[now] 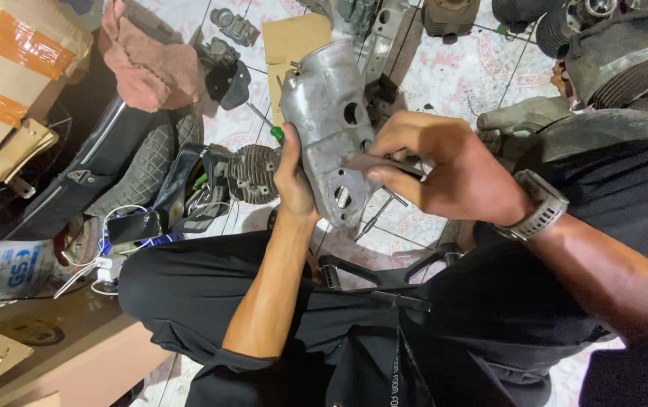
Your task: The person holds a metal engine part and uses a small metal file to scrape and clean its surfaces. They rotate the part to access different areas, including edges and holes, and continue filing throughout the clip.
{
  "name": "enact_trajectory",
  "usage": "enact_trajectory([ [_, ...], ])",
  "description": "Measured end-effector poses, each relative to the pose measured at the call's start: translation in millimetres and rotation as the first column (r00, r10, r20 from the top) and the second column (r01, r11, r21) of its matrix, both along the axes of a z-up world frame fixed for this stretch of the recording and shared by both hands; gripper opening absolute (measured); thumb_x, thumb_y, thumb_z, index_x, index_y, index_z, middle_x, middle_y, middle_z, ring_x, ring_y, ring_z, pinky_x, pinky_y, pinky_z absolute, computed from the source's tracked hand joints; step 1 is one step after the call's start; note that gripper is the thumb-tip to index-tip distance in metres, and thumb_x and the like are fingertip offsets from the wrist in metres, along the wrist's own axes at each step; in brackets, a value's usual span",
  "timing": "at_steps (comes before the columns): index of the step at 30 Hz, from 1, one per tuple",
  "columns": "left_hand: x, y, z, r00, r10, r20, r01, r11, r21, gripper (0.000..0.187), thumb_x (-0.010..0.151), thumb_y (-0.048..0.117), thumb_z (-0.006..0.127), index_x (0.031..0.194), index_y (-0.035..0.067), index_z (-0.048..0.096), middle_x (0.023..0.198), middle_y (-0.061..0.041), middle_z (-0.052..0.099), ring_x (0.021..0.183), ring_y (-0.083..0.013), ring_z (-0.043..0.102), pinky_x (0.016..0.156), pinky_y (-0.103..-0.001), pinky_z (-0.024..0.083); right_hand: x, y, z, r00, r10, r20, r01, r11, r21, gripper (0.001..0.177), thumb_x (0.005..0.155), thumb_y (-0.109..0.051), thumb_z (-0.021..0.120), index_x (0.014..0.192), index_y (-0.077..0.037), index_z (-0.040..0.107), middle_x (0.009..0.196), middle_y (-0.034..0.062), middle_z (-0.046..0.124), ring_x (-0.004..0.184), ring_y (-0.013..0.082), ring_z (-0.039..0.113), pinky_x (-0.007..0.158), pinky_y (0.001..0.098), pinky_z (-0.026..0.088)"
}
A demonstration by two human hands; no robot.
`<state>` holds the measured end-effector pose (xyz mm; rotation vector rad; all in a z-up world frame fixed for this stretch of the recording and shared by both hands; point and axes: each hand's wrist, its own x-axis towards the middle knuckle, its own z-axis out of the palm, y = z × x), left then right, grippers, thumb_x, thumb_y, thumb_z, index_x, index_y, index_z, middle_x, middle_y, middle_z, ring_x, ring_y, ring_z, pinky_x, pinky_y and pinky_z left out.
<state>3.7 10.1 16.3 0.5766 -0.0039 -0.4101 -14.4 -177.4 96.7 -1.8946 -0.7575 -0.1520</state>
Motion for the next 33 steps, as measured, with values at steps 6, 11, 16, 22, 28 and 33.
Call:
enact_trajectory([
  [6,-2.8,-4.9,-7.1,0.999,0.014,-0.053,-0.013,1.000,0.013,0.060,0.095,0.047,0.047,0.129,-0.003,0.049,0.123,-0.020,0.058,0.112,-0.0302,0.057,0.100,-0.041,0.044,-2.8,4.7,-2.3,0.999,0.042,0.033,-0.039,0.996,-0.084,0.014,0.087,-0.009,0.063,0.096,0.002,0.061,0.084,0.0143,0.060,0.069,0.0274,0.058,0.057,0.0347,0.045],
  [11,0.6,-3.4,-4.5,0.999,0.016,-0.049,-0.016,1.000,0.004,0.059,0.095,0.048,0.048,0.127,-0.002,0.051,0.118,-0.019,0.061,0.107,-0.0300,0.060,0.095,-0.041,0.046,-4.5,2.9,-4.4,0.999,0.042,0.029,-0.040,0.996,-0.080,0.017,0.086,-0.003,0.066,0.102,-0.001,0.059,0.080,0.0105,0.057,0.064,0.0228,0.053,0.052,0.0322,0.041],
  [16,1.3,-6.8,-4.6,0.997,-0.047,-0.069,0.045,0.999,-0.025,0.065,0.093,0.052,0.047,0.125,-0.004,0.051,0.115,-0.019,0.062,0.102,-0.0295,0.062,0.089,-0.040,0.050,-7.5,4.7,-16.7,0.991,0.012,0.132,0.007,0.991,-0.136,0.018,0.085,-0.007,0.068,0.101,-0.005,0.061,0.096,0.0118,0.057,0.075,0.0213,0.060,0.059,0.0307,0.055],
  [22,1.8,-8.4,0.5,0.997,-0.033,-0.073,0.032,0.999,-0.015,0.057,0.092,0.049,0.053,0.120,-0.001,0.054,0.105,-0.017,0.065,0.089,-0.0269,0.064,0.074,-0.037,0.052,-4.0,7.4,-7.1,0.984,-0.001,0.180,0.024,0.992,-0.127,0.015,0.087,-0.007,0.069,0.099,-0.003,0.062,0.091,0.0143,0.064,0.080,0.0272,0.063,0.073,0.0367,0.054],
  [28,2.1,-9.0,4.5,0.995,0.095,-0.006,-0.094,0.988,0.125,0.050,0.095,0.041,0.052,0.123,-0.001,0.053,0.110,-0.017,0.064,0.097,-0.0262,0.063,0.085,-0.039,0.051,-4.4,7.6,-4.0,0.965,-0.016,0.262,0.073,0.976,-0.207,0.008,0.089,-0.008,0.066,0.094,-0.002,0.063,0.088,0.0129,0.063,0.084,0.0305,0.063,0.078,0.0414,0.050],
  [33,4.5,-6.6,6.0,0.992,0.118,-0.043,-0.109,0.978,0.178,0.055,0.093,0.041,0.051,0.129,0.000,0.048,0.115,-0.017,0.062,0.100,-0.0271,0.063,0.088,-0.043,0.052,-6.1,-0.2,-25.5,0.938,0.080,0.338,0.024,0.956,-0.293,0.011,0.082,-0.010,0.064,0.091,-0.010,0.059,0.089,0.0051,0.063,0.083,0.0195,0.064,0.077,0.0373,0.055],
])
